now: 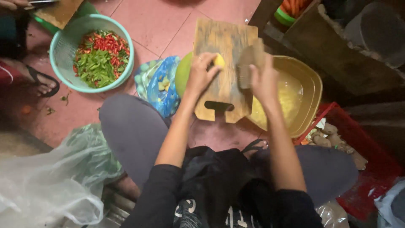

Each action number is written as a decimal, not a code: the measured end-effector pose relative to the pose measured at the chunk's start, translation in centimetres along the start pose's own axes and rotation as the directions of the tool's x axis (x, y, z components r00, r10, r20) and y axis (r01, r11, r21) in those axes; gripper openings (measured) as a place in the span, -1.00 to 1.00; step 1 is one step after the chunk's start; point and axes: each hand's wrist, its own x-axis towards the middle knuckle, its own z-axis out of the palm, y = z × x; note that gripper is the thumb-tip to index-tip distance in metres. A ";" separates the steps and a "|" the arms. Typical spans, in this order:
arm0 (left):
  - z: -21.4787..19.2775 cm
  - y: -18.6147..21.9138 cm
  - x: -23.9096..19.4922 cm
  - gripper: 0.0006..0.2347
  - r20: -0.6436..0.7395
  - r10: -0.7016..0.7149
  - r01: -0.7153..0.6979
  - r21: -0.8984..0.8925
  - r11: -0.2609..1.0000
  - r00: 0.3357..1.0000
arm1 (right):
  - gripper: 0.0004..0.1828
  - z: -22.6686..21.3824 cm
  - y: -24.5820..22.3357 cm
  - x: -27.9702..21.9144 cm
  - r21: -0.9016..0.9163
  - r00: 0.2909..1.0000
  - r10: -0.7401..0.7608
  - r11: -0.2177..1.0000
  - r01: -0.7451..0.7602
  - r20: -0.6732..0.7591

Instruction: Slicing potatoes using a manual grater/slicer on a wooden board.

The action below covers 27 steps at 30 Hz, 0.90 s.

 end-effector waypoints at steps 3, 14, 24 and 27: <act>0.2 1.1 -0.4 -0.70 0.082 0.054 -0.050 -0.053 0.997 0.995 | -0.63 3.3 -1.3 1.6 0.016 0.999 -0.028 0.999 0.028 0.029; -0.3 2.0 -0.1 -0.89 0.112 0.009 0.008 -0.149 0.989 0.994 | -0.65 4.5 -3.5 4.8 -0.209 0.974 -0.117 0.965 0.158 0.195; 0.3 2.0 0.6 -0.95 0.077 -0.052 0.065 -0.181 0.981 0.996 | -0.60 6.6 -3.7 8.6 -0.384 0.925 -0.081 0.893 0.233 0.371; 0.9 2.0 0.7 -0.94 0.049 -0.084 0.093 -0.213 0.973 0.995 | -0.62 6.5 -4.6 6.5 -0.379 0.937 -0.078 0.901 0.213 0.342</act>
